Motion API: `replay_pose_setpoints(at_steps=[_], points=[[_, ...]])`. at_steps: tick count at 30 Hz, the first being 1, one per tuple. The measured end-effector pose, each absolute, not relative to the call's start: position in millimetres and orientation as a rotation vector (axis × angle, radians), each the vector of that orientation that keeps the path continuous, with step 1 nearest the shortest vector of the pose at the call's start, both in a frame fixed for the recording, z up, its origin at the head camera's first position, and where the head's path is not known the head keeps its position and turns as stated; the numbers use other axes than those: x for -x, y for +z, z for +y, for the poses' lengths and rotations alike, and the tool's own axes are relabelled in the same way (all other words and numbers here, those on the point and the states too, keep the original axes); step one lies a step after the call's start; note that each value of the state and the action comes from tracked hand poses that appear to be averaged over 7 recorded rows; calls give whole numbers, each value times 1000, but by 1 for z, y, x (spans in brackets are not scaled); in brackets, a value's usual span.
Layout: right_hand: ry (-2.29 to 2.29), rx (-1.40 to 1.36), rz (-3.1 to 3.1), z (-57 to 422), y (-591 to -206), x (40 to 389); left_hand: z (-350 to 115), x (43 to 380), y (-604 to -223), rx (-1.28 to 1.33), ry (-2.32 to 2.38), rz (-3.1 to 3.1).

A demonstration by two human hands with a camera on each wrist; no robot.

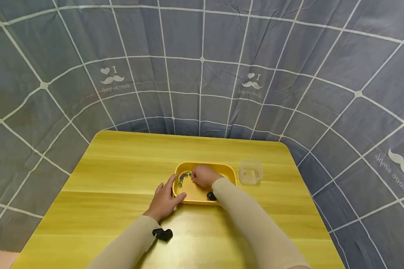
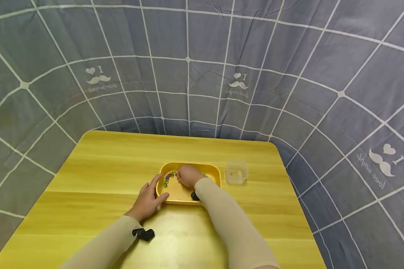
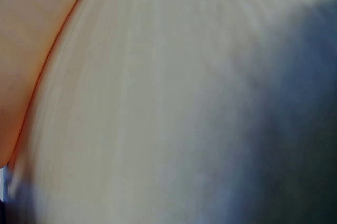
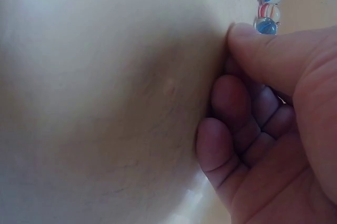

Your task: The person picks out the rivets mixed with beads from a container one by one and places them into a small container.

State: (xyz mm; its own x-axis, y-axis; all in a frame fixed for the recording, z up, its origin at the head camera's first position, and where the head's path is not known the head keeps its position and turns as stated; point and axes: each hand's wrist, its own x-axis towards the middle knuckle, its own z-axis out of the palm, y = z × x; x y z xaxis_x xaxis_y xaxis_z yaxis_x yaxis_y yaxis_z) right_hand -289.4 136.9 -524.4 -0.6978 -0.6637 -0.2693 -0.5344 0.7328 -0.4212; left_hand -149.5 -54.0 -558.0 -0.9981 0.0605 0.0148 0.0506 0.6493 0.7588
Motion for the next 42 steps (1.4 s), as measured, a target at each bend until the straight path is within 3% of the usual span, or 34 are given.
replay_pose_setpoints(at_steps=[42], points=[[-454,877,2490,136,-517,282,-56,148,-560,-105,1305,2856]])
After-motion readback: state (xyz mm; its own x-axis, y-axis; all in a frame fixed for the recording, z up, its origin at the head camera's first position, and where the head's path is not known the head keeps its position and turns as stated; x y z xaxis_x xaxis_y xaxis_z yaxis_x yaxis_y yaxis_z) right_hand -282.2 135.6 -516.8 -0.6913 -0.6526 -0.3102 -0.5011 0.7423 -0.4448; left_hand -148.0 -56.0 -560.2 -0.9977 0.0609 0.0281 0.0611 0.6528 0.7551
